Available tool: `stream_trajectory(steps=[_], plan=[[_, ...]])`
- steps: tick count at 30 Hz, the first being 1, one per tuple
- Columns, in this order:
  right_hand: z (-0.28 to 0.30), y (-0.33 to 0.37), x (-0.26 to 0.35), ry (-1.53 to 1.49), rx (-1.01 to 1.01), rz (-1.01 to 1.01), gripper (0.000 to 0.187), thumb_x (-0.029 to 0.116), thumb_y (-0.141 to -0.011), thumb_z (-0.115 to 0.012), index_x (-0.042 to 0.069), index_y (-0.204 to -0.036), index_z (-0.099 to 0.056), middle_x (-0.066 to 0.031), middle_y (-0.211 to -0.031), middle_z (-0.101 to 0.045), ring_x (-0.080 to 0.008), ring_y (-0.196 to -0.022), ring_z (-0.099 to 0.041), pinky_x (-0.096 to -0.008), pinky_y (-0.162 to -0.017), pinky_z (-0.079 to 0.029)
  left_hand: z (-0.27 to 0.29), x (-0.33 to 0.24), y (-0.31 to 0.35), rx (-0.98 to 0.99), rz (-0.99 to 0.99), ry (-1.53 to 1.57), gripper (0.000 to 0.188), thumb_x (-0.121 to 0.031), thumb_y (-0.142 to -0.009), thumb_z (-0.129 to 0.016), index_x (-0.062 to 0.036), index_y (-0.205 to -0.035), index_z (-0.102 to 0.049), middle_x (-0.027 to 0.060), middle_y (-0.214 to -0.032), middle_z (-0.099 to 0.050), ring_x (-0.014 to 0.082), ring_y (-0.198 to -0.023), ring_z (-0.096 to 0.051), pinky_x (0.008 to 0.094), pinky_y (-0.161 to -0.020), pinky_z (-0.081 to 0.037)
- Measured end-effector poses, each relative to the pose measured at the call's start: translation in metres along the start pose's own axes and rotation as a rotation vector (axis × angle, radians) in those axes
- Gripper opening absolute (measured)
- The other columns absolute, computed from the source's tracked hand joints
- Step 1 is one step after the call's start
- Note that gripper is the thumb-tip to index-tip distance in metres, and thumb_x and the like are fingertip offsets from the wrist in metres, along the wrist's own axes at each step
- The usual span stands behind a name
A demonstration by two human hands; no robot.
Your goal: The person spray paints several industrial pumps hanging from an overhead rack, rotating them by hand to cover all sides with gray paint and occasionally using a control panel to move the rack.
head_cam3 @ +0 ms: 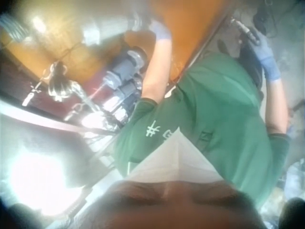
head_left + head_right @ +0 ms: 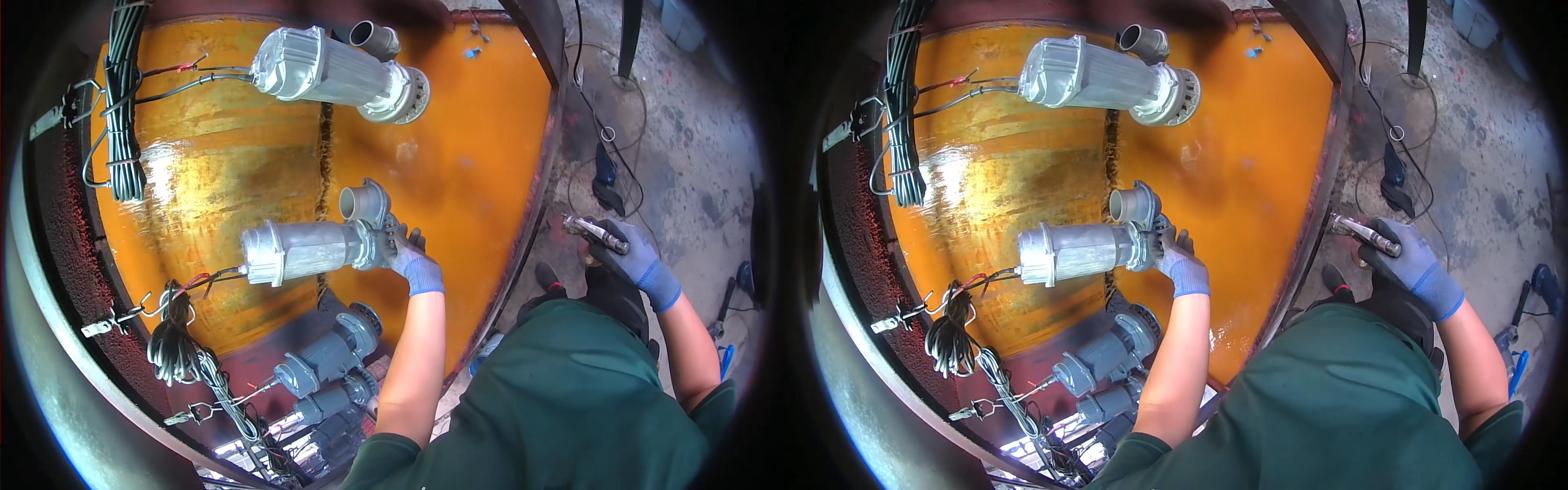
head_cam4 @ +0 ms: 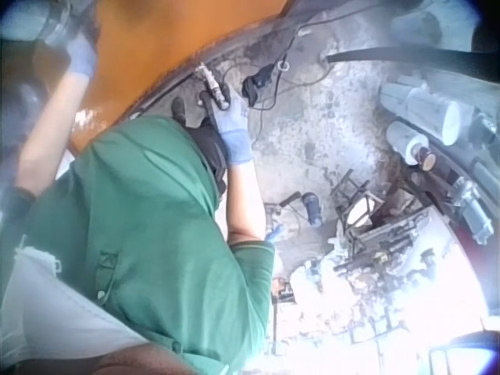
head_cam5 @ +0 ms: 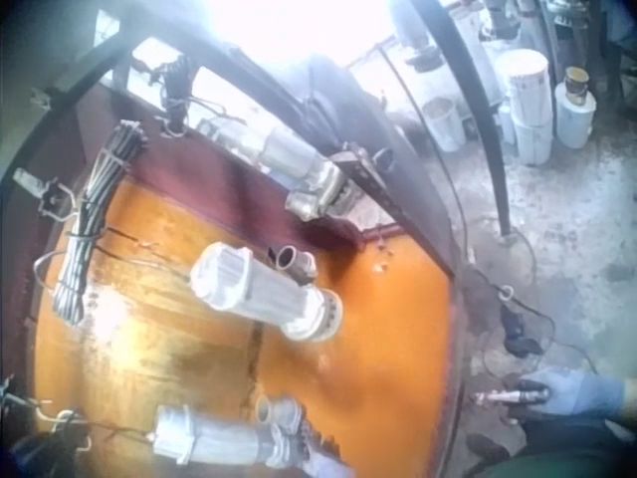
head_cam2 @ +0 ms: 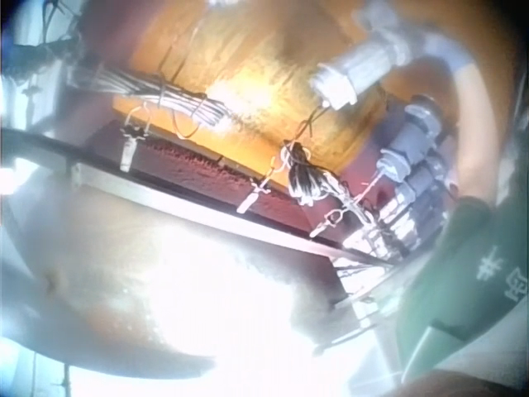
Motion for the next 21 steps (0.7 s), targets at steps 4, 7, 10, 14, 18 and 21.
stream_trajectory(steps=[4, 7, 10, 14, 18, 21], plan=[[0.005, 0.004, -0.015, -0.010, -0.002, -0.010, 0.037, 0.017, -0.090, -0.076, 0.003, -0.124, -0.071, -0.0155, -0.093, -0.071, -0.0254, -0.083, -0.067, -0.0389, -0.079, -0.053, -0.022, 0.001, -0.003, 0.000, -0.018, 0.020, 0.041, -0.017, -0.102, -0.067, -0.0253, -0.142, -0.059, 0.0029, -0.116, -0.069, 0.0174, -0.082, -0.063, 0.0330, -0.068, -0.048], [0.006, 0.004, -0.021, 0.015, 0.014, -0.014, 0.041, 0.017, -0.090, -0.076, 0.004, -0.128, -0.070, -0.0164, -0.094, -0.071, -0.0271, -0.084, -0.068, -0.0395, -0.080, -0.054, -0.025, 0.013, -0.032, 0.007, 0.037, 0.066, 0.042, -0.012, -0.101, -0.066, -0.0179, -0.141, -0.058, 0.0058, -0.111, -0.065, 0.0206, -0.085, -0.060, 0.0326, -0.071, -0.047], [0.005, 0.006, -0.030, 0.000, -0.008, 0.024, 0.044, 0.018, -0.090, -0.076, 0.004, -0.132, -0.068, -0.0172, -0.098, -0.072, -0.0289, -0.088, -0.070, -0.0389, -0.084, -0.055, -0.011, 0.048, -0.070, -0.089, 0.109, 0.126, 0.024, -0.010, -0.101, -0.066, -0.0111, -0.125, -0.063, 0.0098, -0.111, -0.073, 0.0261, -0.089, -0.073, 0.0350, -0.070, -0.056], [0.002, -0.001, -0.022, -0.064, 0.053, 0.047, 0.047, 0.018, -0.093, -0.076, 0.004, -0.137, -0.067, -0.0158, -0.105, -0.075, -0.0261, -0.094, -0.072, -0.0385, -0.088, -0.056, 0.018, 0.080, -0.086, -0.087, 0.406, 0.514, 0.017, -0.011, -0.102, -0.065, -0.0105, -0.119, -0.065, 0.0111, -0.107, -0.074, 0.0290, -0.088, -0.074, 0.0419, -0.073, -0.058], [0.009, 0.007, -0.046, -0.080, 0.032, -0.040, 0.047, 0.018, -0.094, -0.076, 0.004, -0.138, -0.066, -0.0138, -0.106, -0.076, -0.0223, -0.095, -0.071, -0.0387, -0.088, -0.056, 0.005, 0.100, 0.021, 0.320, 0.099, -0.202, 0.015, -0.007, -0.100, -0.063, -0.0070, -0.116, -0.062, 0.0085, -0.100, -0.073, 0.0220, -0.073, -0.069, 0.0374, -0.067, -0.057], [0.008, -0.001, -0.039, -0.059, 0.043, -0.022, 0.045, 0.017, -0.094, -0.076, 0.004, -0.137, -0.067, -0.0130, -0.105, -0.076, -0.0222, -0.095, -0.071, -0.0384, -0.089, -0.056, 0.033, 0.098, 0.020, 0.387, 0.113, -0.347, 0.024, -0.002, -0.102, -0.060, -0.0056, -0.125, -0.064, 0.0088, -0.104, -0.073, 0.0213, -0.080, -0.070, 0.0336, -0.072, -0.059]])
Point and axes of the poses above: each hand's wrist, its own y-axis away from the middle knuckle, its own z-axis out of the back of the hand, x = y × z, the point moved 3 cm from there along -y, towards the middle knuckle
